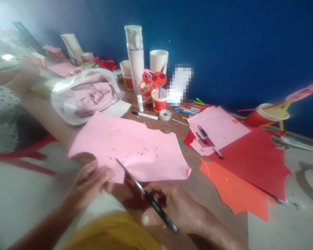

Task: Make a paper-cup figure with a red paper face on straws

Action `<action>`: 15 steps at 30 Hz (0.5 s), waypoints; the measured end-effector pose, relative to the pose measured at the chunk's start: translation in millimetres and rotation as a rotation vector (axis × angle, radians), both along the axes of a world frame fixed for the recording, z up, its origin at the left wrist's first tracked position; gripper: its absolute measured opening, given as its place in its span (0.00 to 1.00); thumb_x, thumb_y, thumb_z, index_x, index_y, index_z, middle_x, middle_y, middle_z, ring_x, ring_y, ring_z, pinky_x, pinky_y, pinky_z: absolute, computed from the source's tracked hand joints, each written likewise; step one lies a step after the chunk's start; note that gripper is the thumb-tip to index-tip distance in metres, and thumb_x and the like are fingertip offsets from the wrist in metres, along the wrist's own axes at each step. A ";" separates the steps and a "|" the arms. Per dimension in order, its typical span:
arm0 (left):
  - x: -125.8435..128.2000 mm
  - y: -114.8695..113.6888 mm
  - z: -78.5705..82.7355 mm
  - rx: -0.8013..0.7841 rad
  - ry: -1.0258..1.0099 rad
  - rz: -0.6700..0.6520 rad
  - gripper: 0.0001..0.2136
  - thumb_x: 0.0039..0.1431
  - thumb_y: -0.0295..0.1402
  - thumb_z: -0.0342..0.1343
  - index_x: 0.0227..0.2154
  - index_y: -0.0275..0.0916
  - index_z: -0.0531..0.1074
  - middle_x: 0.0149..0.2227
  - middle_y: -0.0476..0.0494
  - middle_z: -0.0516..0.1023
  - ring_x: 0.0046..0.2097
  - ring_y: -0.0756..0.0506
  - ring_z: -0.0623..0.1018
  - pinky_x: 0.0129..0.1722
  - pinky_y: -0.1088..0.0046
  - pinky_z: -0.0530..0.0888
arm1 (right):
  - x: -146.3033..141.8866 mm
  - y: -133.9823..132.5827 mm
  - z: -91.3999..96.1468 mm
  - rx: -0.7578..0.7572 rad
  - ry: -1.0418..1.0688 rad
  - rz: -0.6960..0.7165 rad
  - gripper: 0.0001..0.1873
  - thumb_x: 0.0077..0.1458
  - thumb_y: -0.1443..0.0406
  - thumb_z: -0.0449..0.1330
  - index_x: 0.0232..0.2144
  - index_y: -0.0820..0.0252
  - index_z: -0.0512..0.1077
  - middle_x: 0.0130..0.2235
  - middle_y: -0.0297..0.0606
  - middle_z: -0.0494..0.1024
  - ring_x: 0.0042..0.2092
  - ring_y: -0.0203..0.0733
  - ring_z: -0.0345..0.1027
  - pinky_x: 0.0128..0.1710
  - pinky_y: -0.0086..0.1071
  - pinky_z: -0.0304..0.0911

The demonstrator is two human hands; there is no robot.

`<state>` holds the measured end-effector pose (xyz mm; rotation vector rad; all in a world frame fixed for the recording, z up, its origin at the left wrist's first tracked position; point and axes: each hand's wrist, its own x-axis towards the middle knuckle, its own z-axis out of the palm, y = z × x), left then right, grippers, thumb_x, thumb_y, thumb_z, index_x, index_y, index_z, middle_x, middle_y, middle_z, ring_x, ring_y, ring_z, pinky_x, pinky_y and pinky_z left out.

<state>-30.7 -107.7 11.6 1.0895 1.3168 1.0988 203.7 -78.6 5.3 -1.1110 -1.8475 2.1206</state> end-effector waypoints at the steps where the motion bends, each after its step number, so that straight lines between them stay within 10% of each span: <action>1: -0.7 -0.6 2.0 -0.018 0.004 -0.016 0.15 0.55 0.33 0.53 0.15 0.38 0.62 0.13 0.51 0.67 0.17 0.54 0.63 0.18 0.78 0.59 | 2.3 0.7 1.3 0.021 -0.010 0.013 0.22 0.43 0.52 0.65 0.35 0.61 0.70 0.26 0.30 0.66 0.26 0.31 0.57 0.24 0.24 0.55; 15: -12.6 -3.3 5.3 -0.043 -0.009 0.000 0.13 0.51 0.35 0.56 0.17 0.40 0.60 0.13 0.50 0.67 0.16 0.54 0.61 0.17 0.77 0.56 | 48.6 0.8 30.3 0.030 -0.105 0.121 0.16 0.38 0.58 0.69 0.32 0.53 0.74 0.26 0.34 0.70 0.27 0.38 0.64 0.23 0.29 0.60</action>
